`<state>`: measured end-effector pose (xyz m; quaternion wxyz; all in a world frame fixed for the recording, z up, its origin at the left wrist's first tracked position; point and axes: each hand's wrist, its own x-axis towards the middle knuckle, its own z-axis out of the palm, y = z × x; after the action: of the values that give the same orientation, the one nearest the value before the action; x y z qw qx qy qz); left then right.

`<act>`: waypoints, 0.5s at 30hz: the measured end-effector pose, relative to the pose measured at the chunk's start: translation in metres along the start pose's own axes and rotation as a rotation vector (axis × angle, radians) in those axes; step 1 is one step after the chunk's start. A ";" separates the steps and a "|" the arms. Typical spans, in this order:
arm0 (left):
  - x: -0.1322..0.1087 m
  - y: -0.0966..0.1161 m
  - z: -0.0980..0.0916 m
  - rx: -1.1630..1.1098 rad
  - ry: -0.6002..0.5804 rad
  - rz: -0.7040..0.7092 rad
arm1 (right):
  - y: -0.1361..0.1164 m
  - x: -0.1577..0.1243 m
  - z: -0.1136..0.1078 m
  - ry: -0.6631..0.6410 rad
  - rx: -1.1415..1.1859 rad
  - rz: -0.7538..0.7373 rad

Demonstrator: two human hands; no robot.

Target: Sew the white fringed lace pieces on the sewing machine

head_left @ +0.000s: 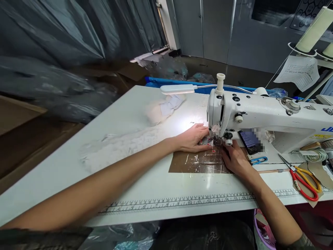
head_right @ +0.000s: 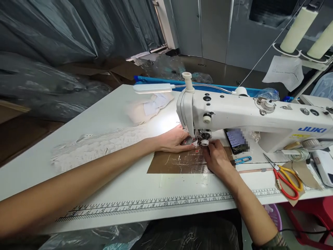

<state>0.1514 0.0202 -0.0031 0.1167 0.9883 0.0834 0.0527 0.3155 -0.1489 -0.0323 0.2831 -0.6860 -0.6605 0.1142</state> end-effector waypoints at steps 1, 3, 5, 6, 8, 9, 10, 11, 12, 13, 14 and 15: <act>0.003 -0.002 -0.002 0.010 0.008 0.006 | 0.001 0.001 0.000 -0.004 -0.008 -0.001; 0.009 -0.006 -0.004 0.036 0.050 0.016 | 0.002 0.003 0.000 -0.009 -0.023 -0.004; 0.014 -0.007 -0.006 0.079 0.121 -0.013 | 0.000 0.004 -0.002 -0.014 -0.037 -0.005; 0.015 -0.008 -0.007 0.107 0.153 -0.040 | -0.002 0.003 -0.005 -0.021 -0.040 -0.016; 0.014 -0.007 -0.008 0.157 0.195 -0.086 | -0.012 -0.005 -0.012 -0.028 -0.018 -0.076; 0.010 -0.006 -0.008 0.173 0.203 -0.089 | -0.019 -0.013 -0.017 -0.025 0.017 -0.132; 0.004 -0.004 -0.008 0.183 0.207 -0.077 | -0.026 -0.024 -0.024 -0.003 0.078 -0.185; -0.004 -0.001 -0.006 0.184 0.211 -0.055 | -0.034 -0.039 -0.031 0.031 0.166 -0.232; -0.014 0.003 -0.004 0.179 0.216 -0.025 | -0.041 -0.055 -0.039 0.061 0.257 -0.286; -0.025 0.006 0.000 0.164 0.226 0.002 | -0.048 -0.073 -0.048 0.084 0.302 -0.307; -0.036 0.010 0.004 0.142 0.237 0.022 | -0.054 -0.091 -0.057 0.097 0.279 -0.289; -0.046 0.013 0.009 0.118 0.250 0.030 | -0.059 -0.109 -0.067 0.065 0.200 -0.221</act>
<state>0.1092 -0.0019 -0.0123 0.0461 0.9803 0.0854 0.1721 0.2903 -0.2726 0.0306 0.3821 -0.5810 -0.7077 0.1252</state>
